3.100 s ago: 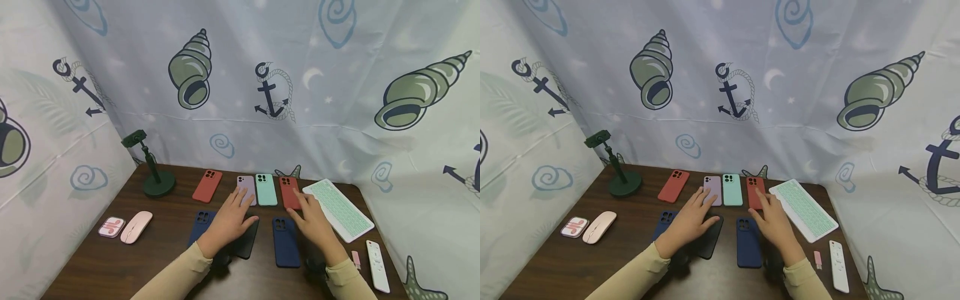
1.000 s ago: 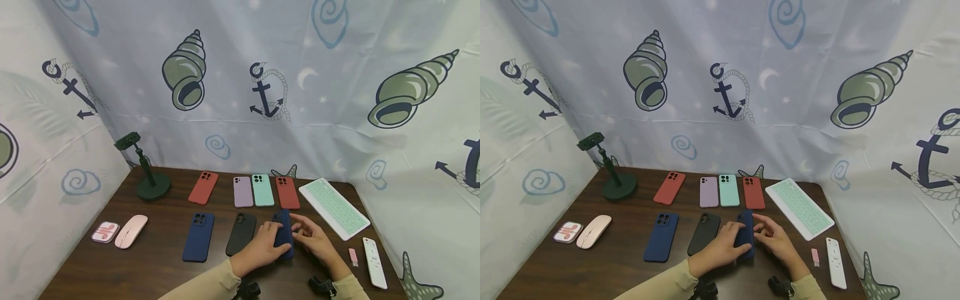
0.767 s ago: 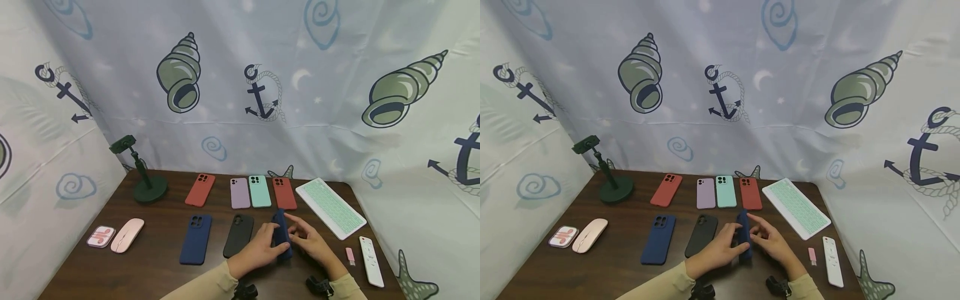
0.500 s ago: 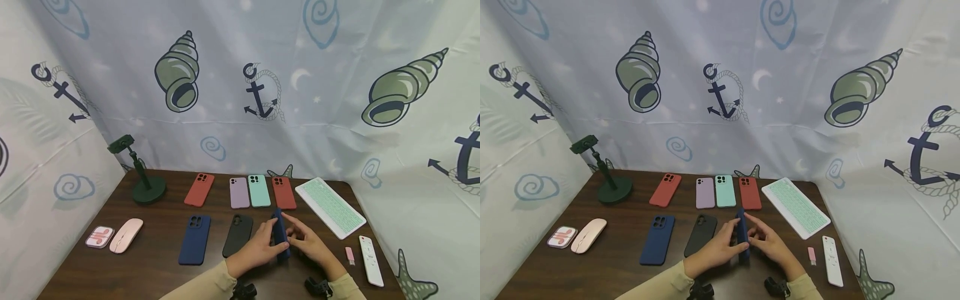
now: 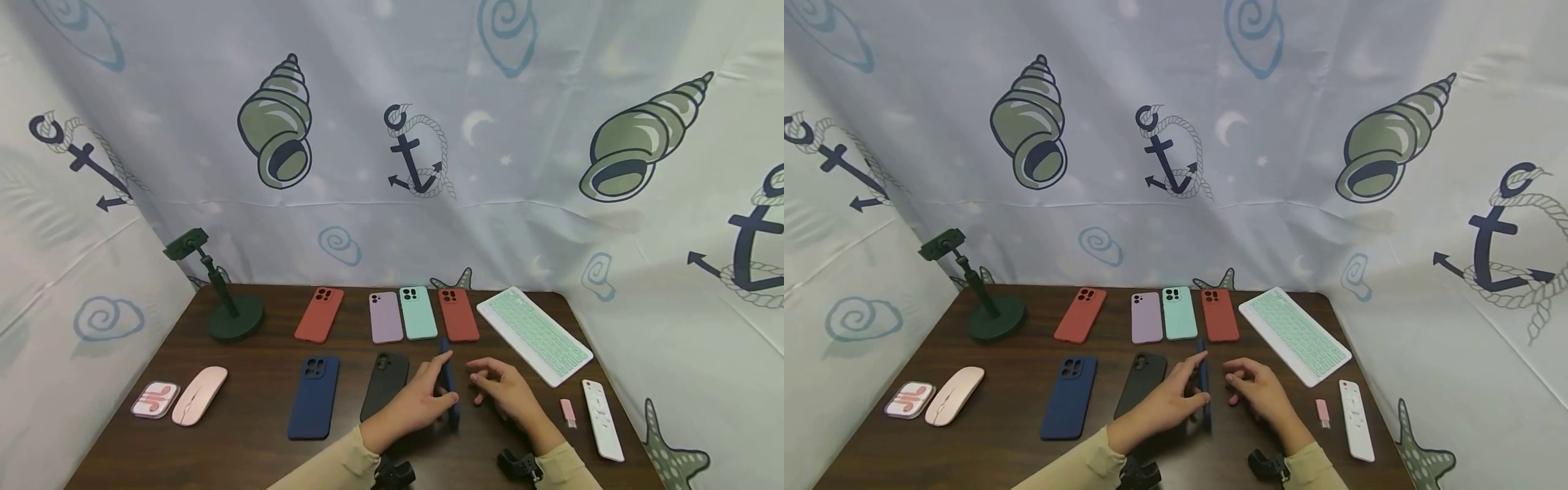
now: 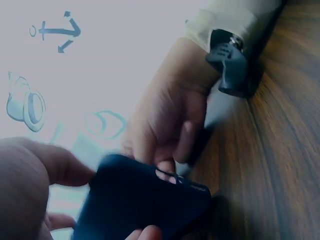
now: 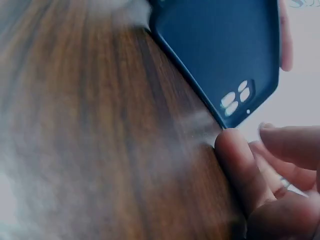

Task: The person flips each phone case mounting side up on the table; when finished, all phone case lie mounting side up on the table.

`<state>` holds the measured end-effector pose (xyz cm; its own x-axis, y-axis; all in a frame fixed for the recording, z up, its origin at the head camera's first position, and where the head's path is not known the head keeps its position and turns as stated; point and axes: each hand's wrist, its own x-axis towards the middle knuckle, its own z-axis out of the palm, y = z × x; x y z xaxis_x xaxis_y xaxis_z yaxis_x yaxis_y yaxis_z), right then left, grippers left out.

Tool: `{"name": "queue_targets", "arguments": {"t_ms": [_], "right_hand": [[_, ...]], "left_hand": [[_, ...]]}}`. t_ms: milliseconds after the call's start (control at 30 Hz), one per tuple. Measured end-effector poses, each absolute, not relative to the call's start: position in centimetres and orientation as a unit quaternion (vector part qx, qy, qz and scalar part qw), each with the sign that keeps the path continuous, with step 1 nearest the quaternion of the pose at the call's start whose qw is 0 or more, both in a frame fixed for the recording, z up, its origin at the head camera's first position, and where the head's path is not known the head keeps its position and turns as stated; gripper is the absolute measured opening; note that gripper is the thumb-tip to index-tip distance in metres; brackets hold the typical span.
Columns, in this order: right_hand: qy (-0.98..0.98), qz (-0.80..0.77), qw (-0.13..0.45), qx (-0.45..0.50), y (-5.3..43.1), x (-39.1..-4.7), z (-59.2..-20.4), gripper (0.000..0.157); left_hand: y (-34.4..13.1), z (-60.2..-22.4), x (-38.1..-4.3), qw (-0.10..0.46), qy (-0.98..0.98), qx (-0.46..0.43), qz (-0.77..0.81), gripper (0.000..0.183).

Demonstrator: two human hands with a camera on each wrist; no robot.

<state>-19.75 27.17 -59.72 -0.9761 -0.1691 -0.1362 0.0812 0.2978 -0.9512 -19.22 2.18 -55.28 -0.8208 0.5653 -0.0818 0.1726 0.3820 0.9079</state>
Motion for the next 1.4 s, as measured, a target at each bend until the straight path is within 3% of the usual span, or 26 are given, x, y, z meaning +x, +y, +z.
{"name": "queue_targets", "arguments": {"t_ms": [233, 600, 800, 1033, 1233, 1400], "right_hand": [[0.814, -0.566, 0.126, -0.029, 27.3, -19.8, -59.9, 0.036], [0.815, -0.563, 0.121, -0.064, 26.9, -19.7, -59.1, 0.037], [0.820, -0.562, 0.109, -0.003, 27.1, -19.5, -58.9, 0.033], [0.806, -0.581, 0.113, 0.017, 27.4, -19.6, -58.8, 0.035], [0.812, -0.572, 0.116, 0.027, 27.2, -19.4, -58.6, 0.031], [0.807, -0.583, 0.092, 0.033, 26.1, -19.1, -57.3, 0.025]], "left_hand": [[2.3, -55.2, -19.4, 0.156, 0.847, 0.228, 0.454, 0.068], [2.3, -55.7, -19.3, 0.178, 0.845, 0.199, 0.463, 0.075], [2.4, -56.8, -19.4, 0.107, 0.911, 0.224, 0.331, 0.068], [3.0, -58.0, -19.1, 0.046, 0.943, 0.257, 0.209, 0.074], [2.5, -57.5, -19.1, 0.090, 0.932, 0.253, 0.245, 0.076], [1.6, -55.9, -19.7, 0.103, 0.905, 0.275, 0.306, 0.054]]}}
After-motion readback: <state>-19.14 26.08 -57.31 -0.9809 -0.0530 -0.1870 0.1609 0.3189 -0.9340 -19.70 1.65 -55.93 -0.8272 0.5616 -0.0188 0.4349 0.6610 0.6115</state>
